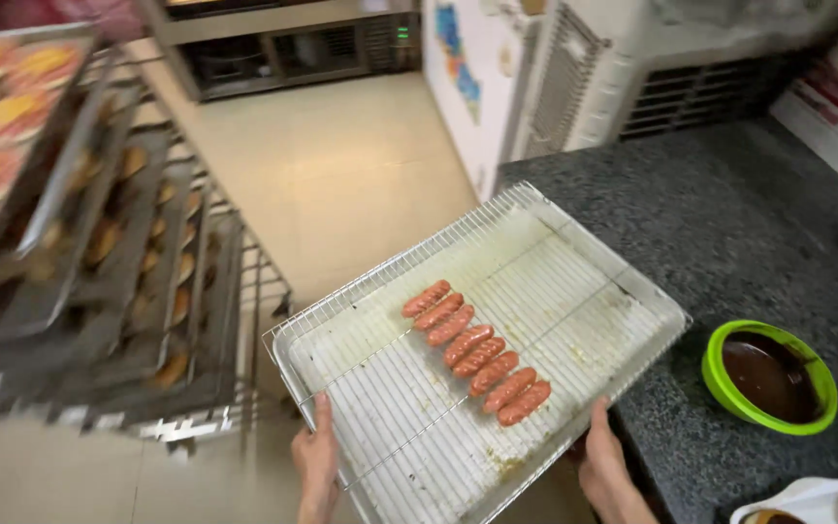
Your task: The person dips plain donuts into a bowl of chocolate glaze and places them on a tray. They then retrieve a tray of donuts from a rack and continue glazing them. Finally, they sprinkle colorful toppings onto the glazed donuts.
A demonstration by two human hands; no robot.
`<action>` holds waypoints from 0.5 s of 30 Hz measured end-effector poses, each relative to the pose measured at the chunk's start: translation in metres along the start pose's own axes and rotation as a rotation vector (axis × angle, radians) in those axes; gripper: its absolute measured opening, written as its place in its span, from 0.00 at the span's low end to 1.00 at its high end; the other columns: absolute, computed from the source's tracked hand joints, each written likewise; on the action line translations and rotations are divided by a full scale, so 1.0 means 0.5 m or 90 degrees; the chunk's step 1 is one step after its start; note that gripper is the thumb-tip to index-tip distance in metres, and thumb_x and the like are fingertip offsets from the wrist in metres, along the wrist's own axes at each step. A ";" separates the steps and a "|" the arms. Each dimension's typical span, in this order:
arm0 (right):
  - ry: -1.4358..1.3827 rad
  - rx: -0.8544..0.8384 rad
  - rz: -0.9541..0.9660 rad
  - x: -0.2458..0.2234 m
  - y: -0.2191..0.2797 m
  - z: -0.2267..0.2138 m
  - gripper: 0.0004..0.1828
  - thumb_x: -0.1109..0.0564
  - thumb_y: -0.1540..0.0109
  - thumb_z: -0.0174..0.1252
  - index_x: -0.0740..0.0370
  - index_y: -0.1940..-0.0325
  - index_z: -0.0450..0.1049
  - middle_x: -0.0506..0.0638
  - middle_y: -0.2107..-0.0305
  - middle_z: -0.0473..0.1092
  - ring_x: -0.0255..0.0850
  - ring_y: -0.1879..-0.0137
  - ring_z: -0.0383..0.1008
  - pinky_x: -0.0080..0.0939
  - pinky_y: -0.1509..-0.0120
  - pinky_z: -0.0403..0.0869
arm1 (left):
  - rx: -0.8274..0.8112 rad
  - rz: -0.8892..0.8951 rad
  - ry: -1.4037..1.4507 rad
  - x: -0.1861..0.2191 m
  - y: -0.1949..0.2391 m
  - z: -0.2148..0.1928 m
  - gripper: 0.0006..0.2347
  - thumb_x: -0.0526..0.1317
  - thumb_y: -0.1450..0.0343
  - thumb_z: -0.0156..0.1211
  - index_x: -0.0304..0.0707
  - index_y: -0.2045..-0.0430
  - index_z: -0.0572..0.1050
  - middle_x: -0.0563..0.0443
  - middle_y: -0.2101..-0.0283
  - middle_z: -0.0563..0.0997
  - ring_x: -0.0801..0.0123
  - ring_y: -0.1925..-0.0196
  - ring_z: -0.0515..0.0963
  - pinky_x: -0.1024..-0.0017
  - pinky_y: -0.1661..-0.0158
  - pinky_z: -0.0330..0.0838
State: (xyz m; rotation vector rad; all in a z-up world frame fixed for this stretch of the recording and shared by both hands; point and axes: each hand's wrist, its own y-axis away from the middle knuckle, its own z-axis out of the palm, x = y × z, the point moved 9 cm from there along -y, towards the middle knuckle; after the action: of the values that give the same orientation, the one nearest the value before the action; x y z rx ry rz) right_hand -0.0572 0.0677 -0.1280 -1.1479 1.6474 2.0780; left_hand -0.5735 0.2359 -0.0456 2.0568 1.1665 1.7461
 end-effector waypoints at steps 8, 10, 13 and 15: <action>0.066 -0.097 0.119 0.065 0.424 0.023 0.47 0.22 0.21 0.48 0.54 0.07 0.70 0.54 0.15 0.72 0.58 0.13 0.72 0.65 0.11 0.70 | 0.082 -0.014 0.063 -0.223 0.056 -0.351 0.34 0.66 0.19 0.68 0.20 0.55 0.86 0.34 0.52 0.88 0.50 0.48 0.85 0.51 0.48 0.80; 0.076 -0.134 0.186 0.102 0.534 0.064 0.49 0.18 0.23 0.46 0.44 0.06 0.70 0.52 0.13 0.71 0.58 0.11 0.69 0.65 0.10 0.69 | 0.124 0.015 0.052 -0.288 0.031 -0.461 0.33 0.67 0.20 0.70 0.24 0.67 0.85 0.41 0.62 0.83 0.58 0.56 0.79 0.54 0.54 0.75; 0.118 -0.159 0.205 0.198 0.591 0.092 0.50 0.17 0.23 0.44 0.45 0.05 0.68 0.53 0.13 0.70 0.59 0.11 0.68 0.65 0.09 0.68 | 0.143 -0.037 0.094 -0.415 0.012 -0.613 0.33 0.64 0.19 0.70 0.17 0.60 0.91 0.37 0.62 0.88 0.58 0.59 0.85 0.56 0.59 0.78; 0.144 -0.168 0.234 0.289 0.635 0.095 0.51 0.16 0.22 0.42 0.45 0.04 0.66 0.54 0.12 0.68 0.60 0.10 0.67 0.64 0.08 0.67 | 0.153 0.013 0.143 -0.512 -0.031 -0.724 0.31 0.64 0.21 0.75 0.24 0.70 0.86 0.43 0.72 0.79 0.64 0.69 0.74 0.57 0.71 0.68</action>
State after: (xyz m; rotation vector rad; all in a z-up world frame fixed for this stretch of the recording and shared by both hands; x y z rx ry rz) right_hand -0.3708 -0.0322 -0.0025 -1.2795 1.8448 2.5371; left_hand -0.9041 -0.0430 -0.1434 2.0446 1.4908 1.9735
